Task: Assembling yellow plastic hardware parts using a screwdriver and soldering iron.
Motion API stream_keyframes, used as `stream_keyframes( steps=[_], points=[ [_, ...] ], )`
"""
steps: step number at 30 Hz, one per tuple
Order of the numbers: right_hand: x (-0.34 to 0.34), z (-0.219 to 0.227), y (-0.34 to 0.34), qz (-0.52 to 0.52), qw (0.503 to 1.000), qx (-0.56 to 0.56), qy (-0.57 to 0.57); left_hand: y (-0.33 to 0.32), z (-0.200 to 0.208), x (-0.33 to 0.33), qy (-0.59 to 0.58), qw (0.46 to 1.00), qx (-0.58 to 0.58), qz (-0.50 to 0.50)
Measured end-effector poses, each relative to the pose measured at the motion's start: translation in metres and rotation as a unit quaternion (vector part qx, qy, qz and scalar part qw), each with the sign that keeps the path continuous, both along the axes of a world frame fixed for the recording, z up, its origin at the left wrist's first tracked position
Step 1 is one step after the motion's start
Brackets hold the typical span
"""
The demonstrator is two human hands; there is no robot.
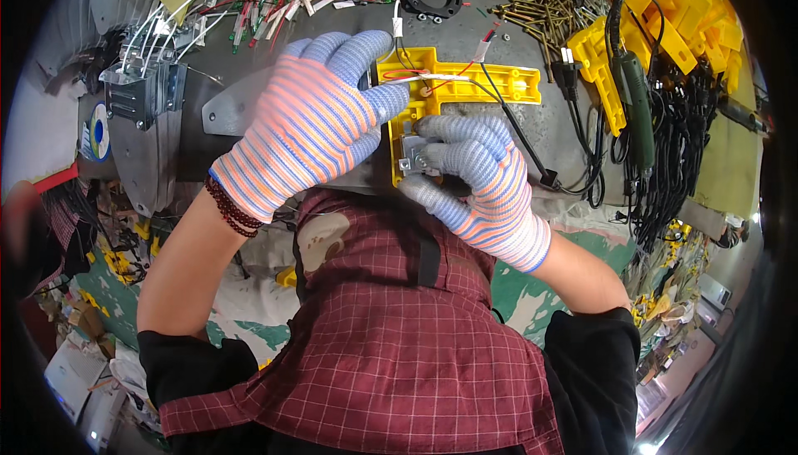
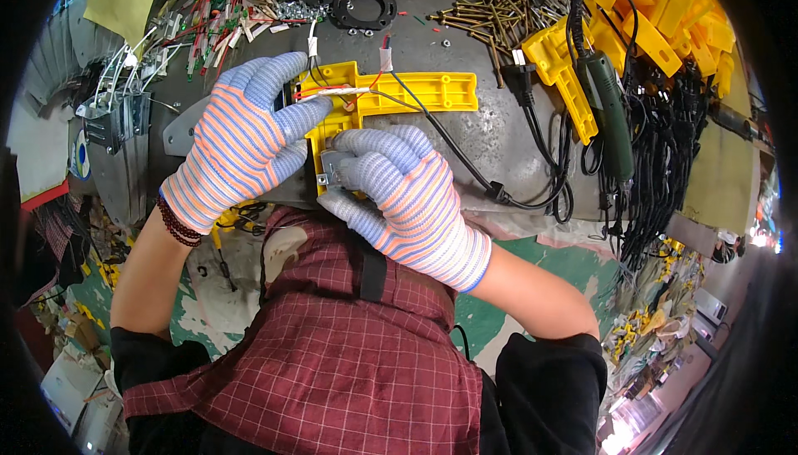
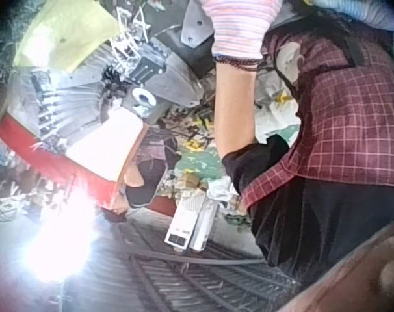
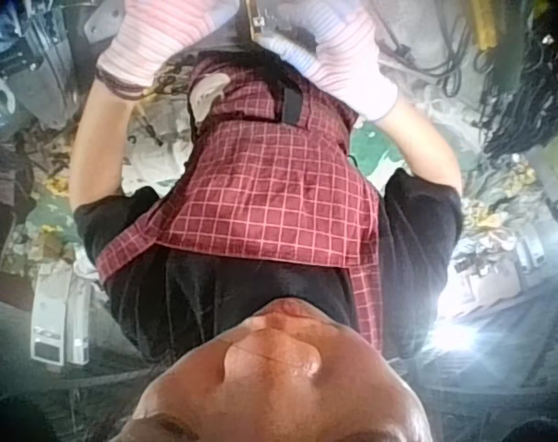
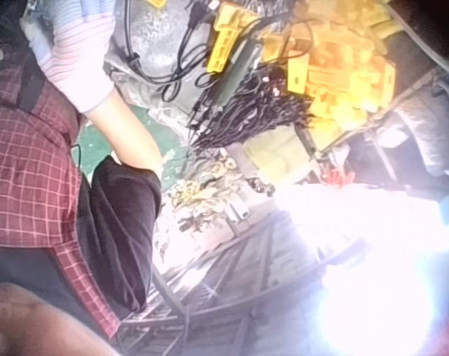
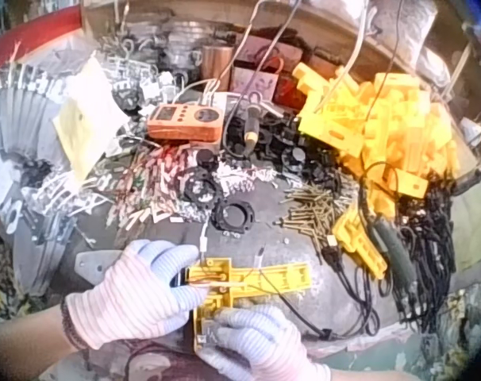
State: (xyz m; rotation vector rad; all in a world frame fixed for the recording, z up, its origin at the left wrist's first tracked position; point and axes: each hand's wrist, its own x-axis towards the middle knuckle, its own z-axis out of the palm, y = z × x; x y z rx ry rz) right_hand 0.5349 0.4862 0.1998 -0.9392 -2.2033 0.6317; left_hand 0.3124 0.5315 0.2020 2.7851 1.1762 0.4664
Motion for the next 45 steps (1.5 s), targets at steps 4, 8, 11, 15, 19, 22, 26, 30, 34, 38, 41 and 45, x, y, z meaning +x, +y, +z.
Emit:
stream_keyframes(
  steps=[4, 8, 11, 15, 19, 22, 26, 30, 34, 38, 41, 45],
  points=[
    [-0.005, -0.005, -0.007, -0.041, 0.999, 0.012, -0.017, 0.002, -0.001, -0.001, -0.001, 1.0, 0.007, -0.001],
    [-0.005, -0.018, -0.015, -0.06, 0.997, 0.031, 0.042, 0.0, 0.005, 0.0, 0.004, 1.0, -0.02, -0.001],
    [-0.003, -0.021, -0.012, -0.062, 0.994, 0.044, 0.074, -0.003, 0.002, -0.001, -0.003, 1.0, -0.007, 0.013],
    [-0.001, -0.02, -0.012, -0.055, 0.996, 0.04, 0.053, -0.016, 0.007, 0.006, -0.001, 0.997, 0.057, 0.056],
    [0.001, -0.017, -0.016, -0.064, 0.997, 0.029, 0.03, -0.072, 0.008, 0.02, -0.147, 0.982, 0.002, 0.12],
    [0.002, -0.006, -0.012, -0.052, 0.996, 0.013, 0.073, -0.083, 0.0, 0.03, -0.172, 0.973, 0.011, 0.154],
    [0.009, 0.002, -0.033, -0.086, 0.981, -0.024, 0.174, -0.082, -0.002, 0.033, -0.176, 0.971, 0.002, 0.16],
    [-0.007, 0.016, -0.028, -0.189, 0.974, 0.06, 0.111, -0.079, -0.005, 0.032, -0.189, 0.969, -0.042, 0.156],
    [-0.002, 0.005, -0.019, -0.167, 0.977, -0.021, 0.127, -0.082, -0.006, 0.037, -0.184, 0.969, -0.002, 0.166],
    [0.007, 0.001, -0.013, -0.172, 0.976, 0.074, 0.115, -0.083, -0.003, 0.041, -0.155, 0.974, 0.041, 0.162],
    [0.012, -0.001, -0.008, -0.137, 0.982, 0.05, 0.117, -0.082, -0.002, 0.041, -0.151, 0.977, 0.027, 0.151],
    [0.017, 0.001, 0.001, -0.094, 0.992, 0.011, 0.087, -0.077, -0.005, 0.038, -0.189, 0.973, -0.005, 0.132]
  ],
)
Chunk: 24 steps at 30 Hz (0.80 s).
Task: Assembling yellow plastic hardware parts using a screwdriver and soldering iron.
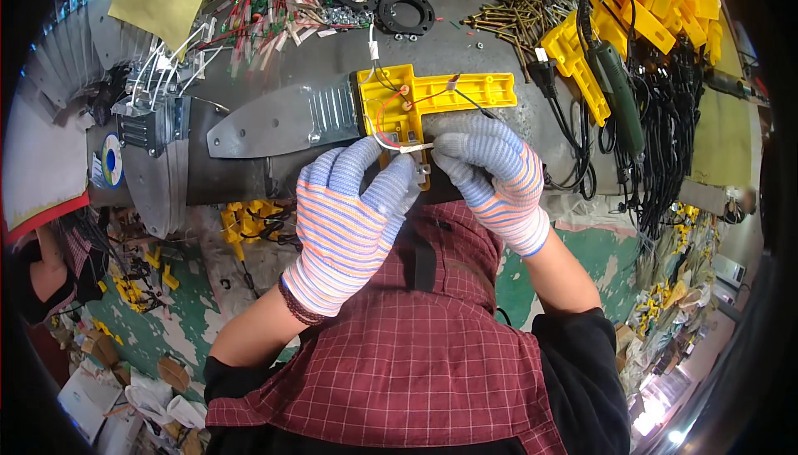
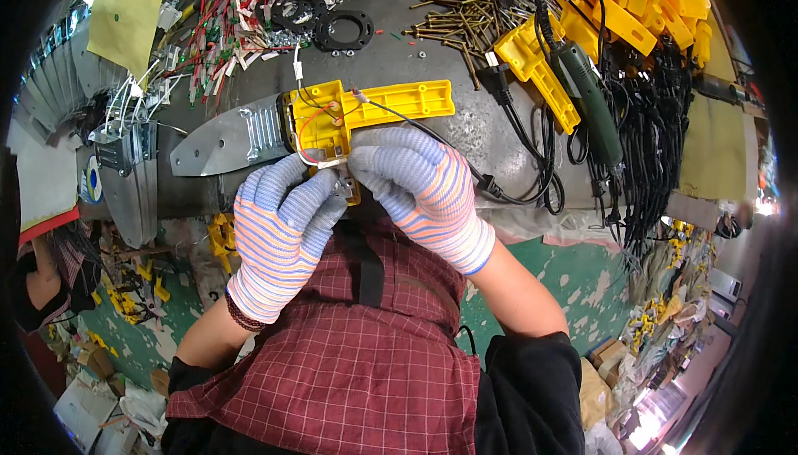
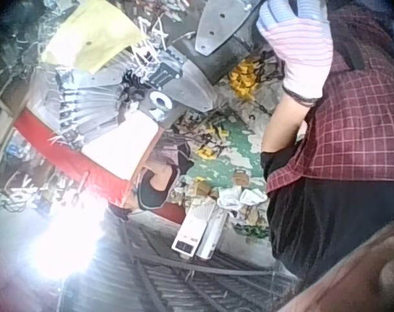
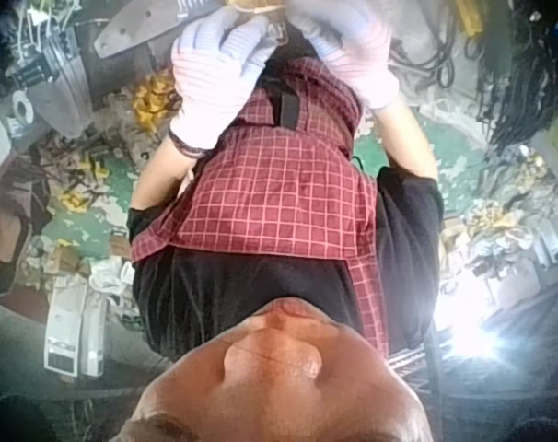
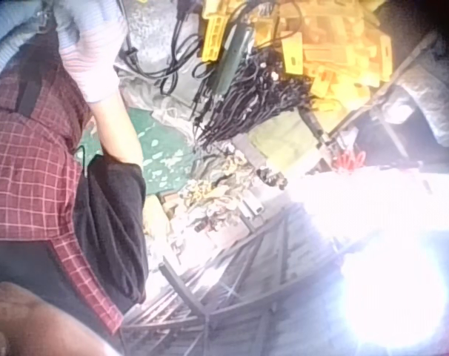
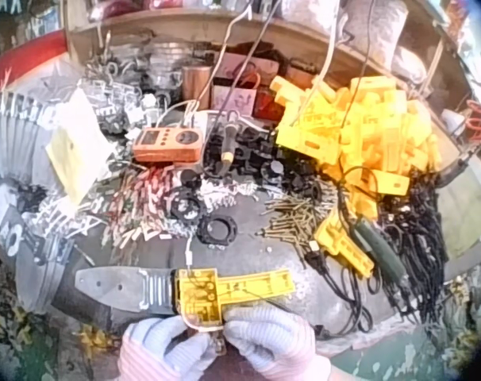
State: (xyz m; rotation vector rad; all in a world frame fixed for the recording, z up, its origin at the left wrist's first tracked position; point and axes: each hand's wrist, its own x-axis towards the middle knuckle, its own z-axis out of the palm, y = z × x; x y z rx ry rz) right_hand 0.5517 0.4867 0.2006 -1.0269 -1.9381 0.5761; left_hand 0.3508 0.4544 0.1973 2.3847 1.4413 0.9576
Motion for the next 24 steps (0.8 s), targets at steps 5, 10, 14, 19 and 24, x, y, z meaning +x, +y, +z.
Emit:
stream_keyframes(
  steps=[5, 10, 14, 19, 24],
  points=[
    [-0.001, 0.007, 0.006, 0.016, 0.992, -0.125, -0.023, 0.001, -0.011, 0.002, -0.053, 0.998, 0.029, -0.02],
    [-0.003, 0.012, 0.012, 0.006, 0.988, -0.152, -0.026, 0.0, -0.014, 0.002, -0.044, 0.994, 0.08, -0.052],
    [0.002, 0.017, 0.018, 0.043, 0.979, -0.182, -0.085, 0.002, -0.021, 0.001, -0.024, 0.988, 0.131, -0.077],
    [0.008, 0.029, 0.031, 0.155, 0.943, -0.274, -0.108, 0.002, -0.027, -0.004, -0.025, 0.978, 0.179, -0.101],
    [0.006, 0.023, 0.02, 0.102, 0.974, -0.168, -0.116, 0.005, -0.019, 0.003, -0.068, 0.99, 0.115, -0.041]
  ],
)
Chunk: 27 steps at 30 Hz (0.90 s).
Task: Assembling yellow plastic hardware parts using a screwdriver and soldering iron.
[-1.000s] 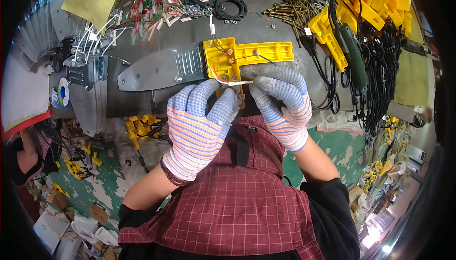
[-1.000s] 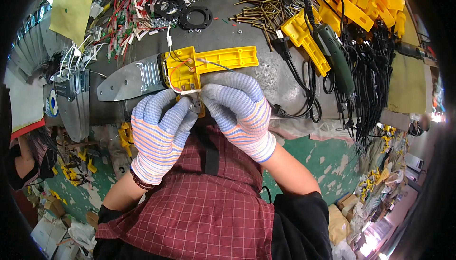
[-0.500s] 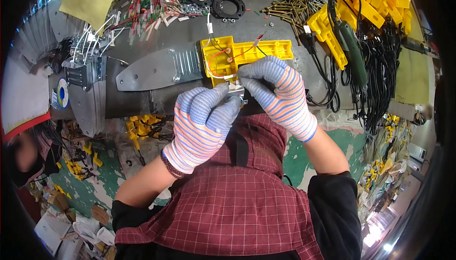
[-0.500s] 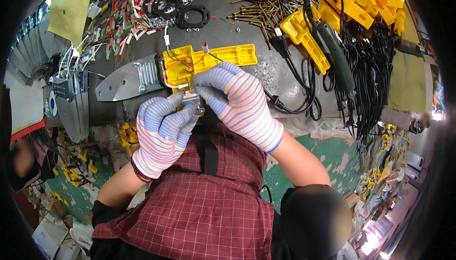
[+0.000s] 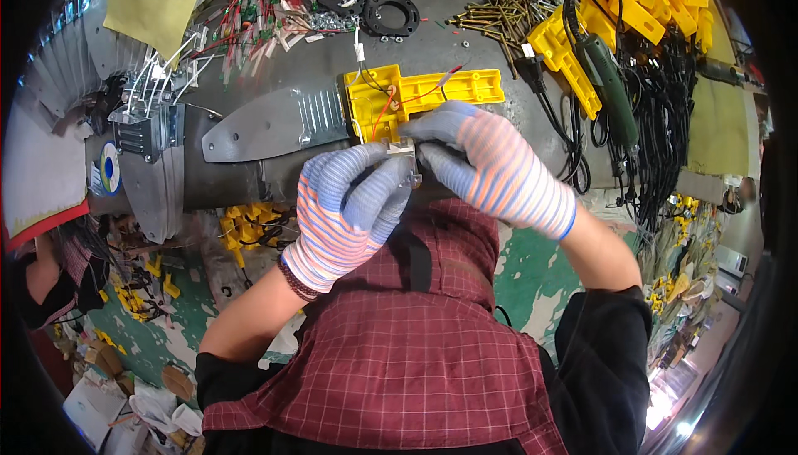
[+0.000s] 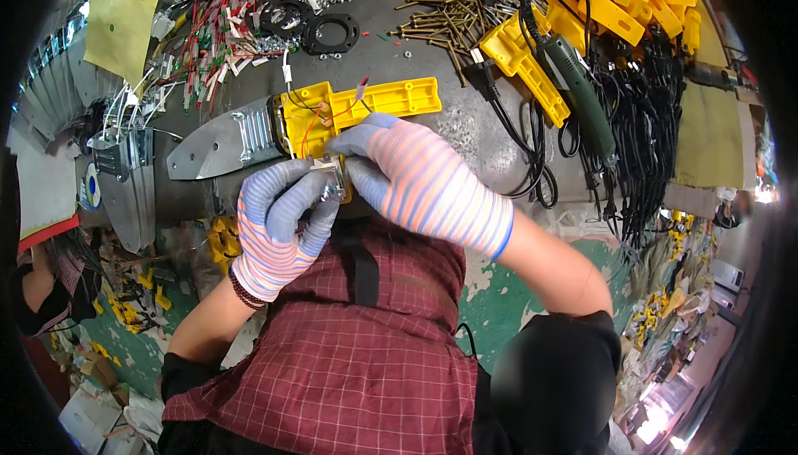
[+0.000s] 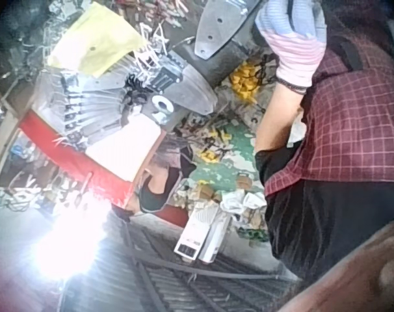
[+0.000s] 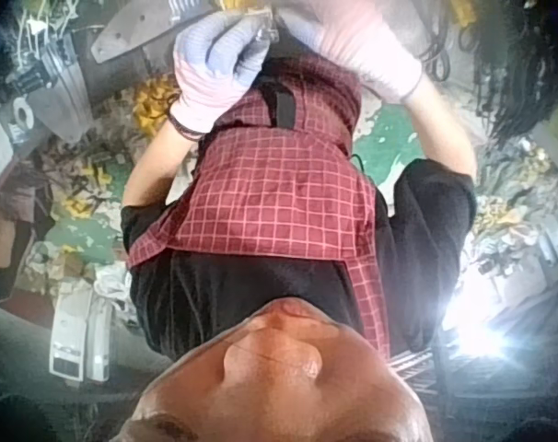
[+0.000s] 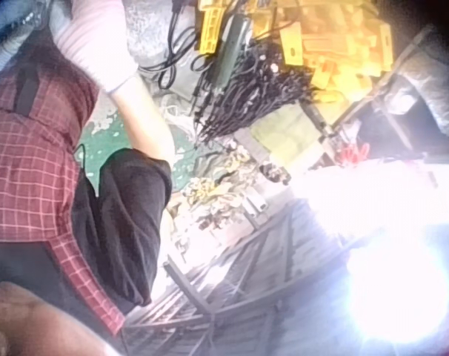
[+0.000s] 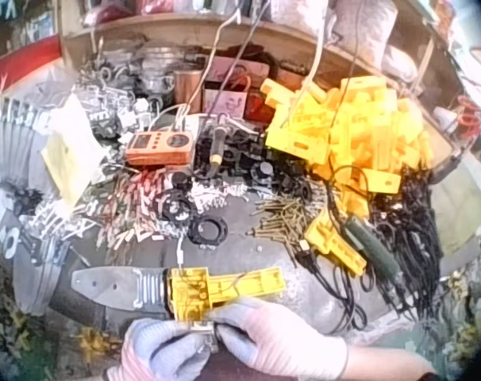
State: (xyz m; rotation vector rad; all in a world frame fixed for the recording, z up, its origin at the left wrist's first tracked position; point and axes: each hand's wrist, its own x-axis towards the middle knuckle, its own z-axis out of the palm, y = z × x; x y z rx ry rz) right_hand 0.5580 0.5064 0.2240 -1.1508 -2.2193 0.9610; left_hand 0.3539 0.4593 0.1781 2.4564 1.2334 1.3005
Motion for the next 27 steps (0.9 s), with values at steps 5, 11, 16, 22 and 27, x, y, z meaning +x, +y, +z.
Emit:
stream_keyframes(
  steps=[5, 11, 16, 22, 27],
  points=[
    [0.001, -0.006, -0.011, -0.058, 0.926, 0.345, -0.145, -0.002, -0.008, -0.006, -0.04, 0.995, -0.09, -0.021],
    [-0.002, -0.022, 0.004, -0.067, 0.928, 0.301, -0.208, 0.003, -0.012, -0.006, -0.047, 0.991, -0.116, -0.041],
    [-0.004, -0.018, 0.006, -0.032, 0.936, 0.274, -0.217, 0.0, -0.017, -0.008, -0.059, 0.991, -0.116, -0.04],
    [0.003, -0.008, -0.003, -0.039, 0.942, 0.29, -0.164, -0.007, -0.007, -0.01, -0.038, 0.991, -0.121, -0.031],
    [0.009, 0.007, -0.01, -0.051, 0.94, 0.326, -0.087, -0.046, -0.012, -0.031, -0.034, 0.991, -0.087, -0.093]
  ],
)
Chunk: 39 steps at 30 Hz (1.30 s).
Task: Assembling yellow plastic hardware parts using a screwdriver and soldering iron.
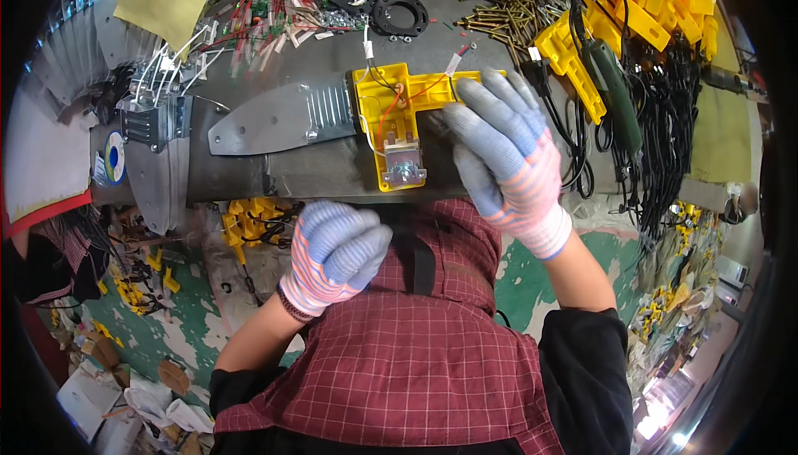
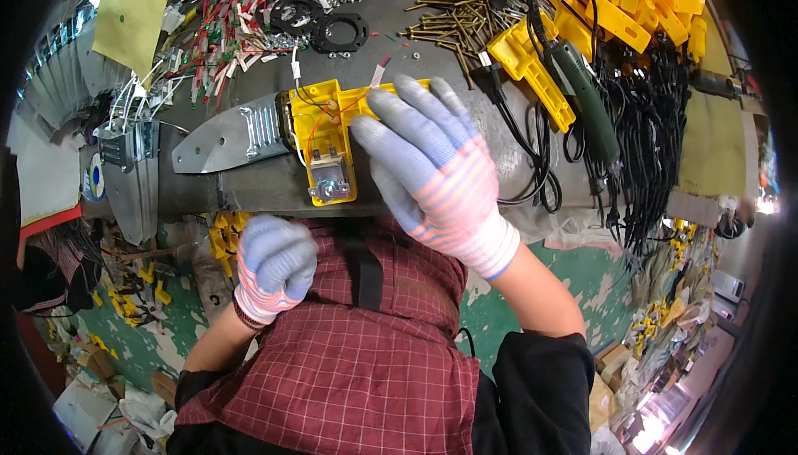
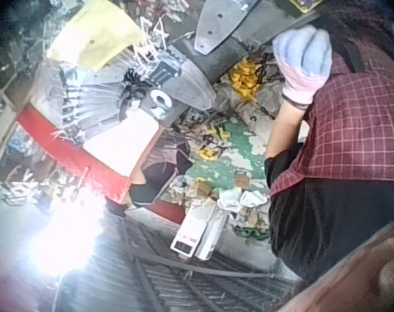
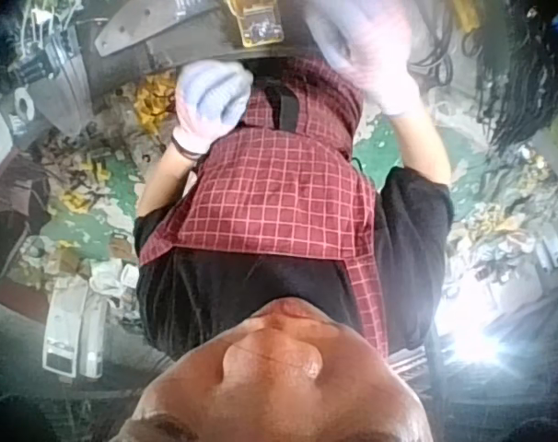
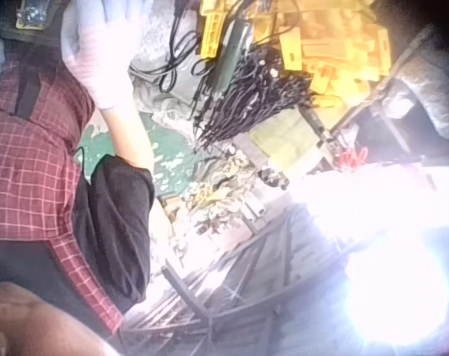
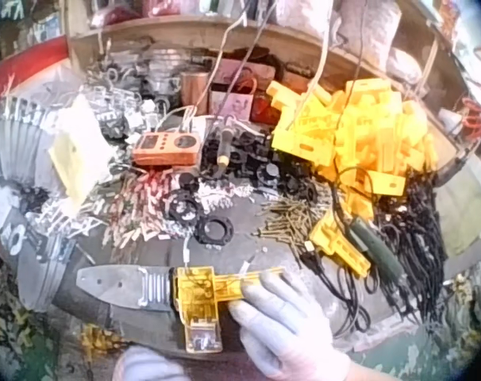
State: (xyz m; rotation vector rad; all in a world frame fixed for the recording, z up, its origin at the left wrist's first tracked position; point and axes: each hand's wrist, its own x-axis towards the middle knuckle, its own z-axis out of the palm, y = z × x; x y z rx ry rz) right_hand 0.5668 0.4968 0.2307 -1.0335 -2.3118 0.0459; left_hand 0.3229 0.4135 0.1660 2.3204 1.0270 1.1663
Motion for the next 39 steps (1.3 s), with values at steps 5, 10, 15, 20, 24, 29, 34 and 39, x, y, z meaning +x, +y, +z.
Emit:
stream_keyframes(
  steps=[5, 10, 15, 20, 24, 29, 34, 39],
  points=[
    [-0.001, 0.015, -0.024, -0.015, 0.999, 0.019, 0.04, -0.026, -0.073, -0.045, 0.332, 0.916, -0.197, 0.109],
    [-0.023, 0.026, -0.037, 0.089, 0.994, -0.038, 0.055, -0.027, -0.105, -0.066, 0.459, 0.817, -0.342, 0.071],
    [-0.05, 0.017, -0.055, 0.19, 0.968, -0.136, 0.09, -0.066, -0.052, -0.085, 0.171, 0.954, -0.146, 0.198],
    [-0.106, 0.013, -0.066, 0.245, 0.937, -0.232, 0.087, -0.089, 0.025, -0.065, -0.048, 0.953, -0.078, 0.29],
    [-0.119, 0.004, -0.07, 0.287, 0.922, -0.254, 0.052, -0.083, 0.036, -0.057, -0.108, 0.943, -0.024, 0.313],
    [-0.105, 0.018, -0.048, 0.253, 0.935, -0.245, 0.045, -0.067, 0.058, -0.065, 0.007, 0.983, -0.017, 0.183],
    [-0.077, 0.051, -0.022, 0.258, 0.947, -0.172, -0.081, -0.044, 0.068, -0.064, 0.088, 0.987, 0.007, 0.136],
    [-0.01, 0.056, 0.093, -0.102, 0.993, -0.048, -0.021, -0.015, 0.077, -0.072, -0.007, 0.981, -0.1, 0.164]
  ],
)
